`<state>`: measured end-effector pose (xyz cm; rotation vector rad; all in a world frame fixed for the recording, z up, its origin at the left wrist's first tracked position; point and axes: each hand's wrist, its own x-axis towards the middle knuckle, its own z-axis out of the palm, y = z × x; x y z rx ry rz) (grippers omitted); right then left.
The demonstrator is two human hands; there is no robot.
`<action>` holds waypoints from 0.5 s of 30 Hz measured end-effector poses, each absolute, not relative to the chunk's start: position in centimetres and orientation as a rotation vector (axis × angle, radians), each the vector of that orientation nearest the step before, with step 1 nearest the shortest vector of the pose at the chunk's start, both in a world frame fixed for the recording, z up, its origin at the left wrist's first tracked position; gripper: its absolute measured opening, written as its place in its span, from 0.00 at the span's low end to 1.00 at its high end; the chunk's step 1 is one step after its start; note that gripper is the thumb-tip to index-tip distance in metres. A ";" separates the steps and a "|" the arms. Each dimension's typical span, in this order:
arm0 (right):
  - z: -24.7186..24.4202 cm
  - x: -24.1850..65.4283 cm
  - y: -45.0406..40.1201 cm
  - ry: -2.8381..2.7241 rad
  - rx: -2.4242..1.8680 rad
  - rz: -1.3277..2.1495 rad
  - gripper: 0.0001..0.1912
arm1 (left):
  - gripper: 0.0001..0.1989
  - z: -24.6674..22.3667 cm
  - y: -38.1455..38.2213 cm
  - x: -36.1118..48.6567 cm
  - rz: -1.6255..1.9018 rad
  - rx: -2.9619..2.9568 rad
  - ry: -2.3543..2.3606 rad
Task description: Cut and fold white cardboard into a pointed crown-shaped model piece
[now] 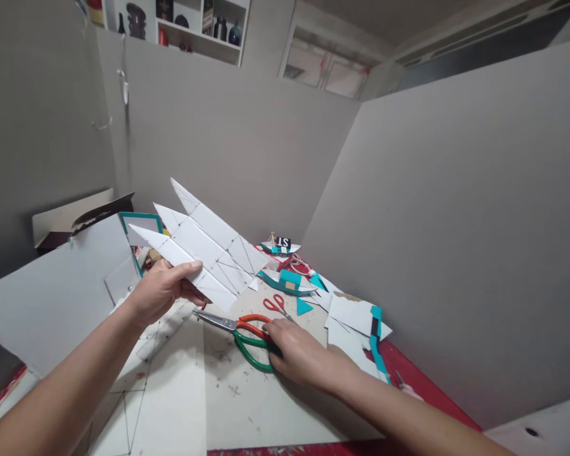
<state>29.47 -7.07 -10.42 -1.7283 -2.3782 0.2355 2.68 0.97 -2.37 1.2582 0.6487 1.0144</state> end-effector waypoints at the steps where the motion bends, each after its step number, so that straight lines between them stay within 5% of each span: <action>1: -10.5 29.3 -6.7 -2.405 -1.710 0.246 0.16 | 0.13 -2.2 0.9 2.5 1.009 1.273 0.643; 10: -11.0 28.9 -3.9 -2.554 -1.808 0.283 0.22 | 0.13 -0.8 0.8 0.9 1.040 1.319 0.596; 15: -11.6 30.5 -4.3 -2.557 -1.856 0.161 0.10 | 0.15 -0.9 1.2 0.4 1.114 1.264 0.616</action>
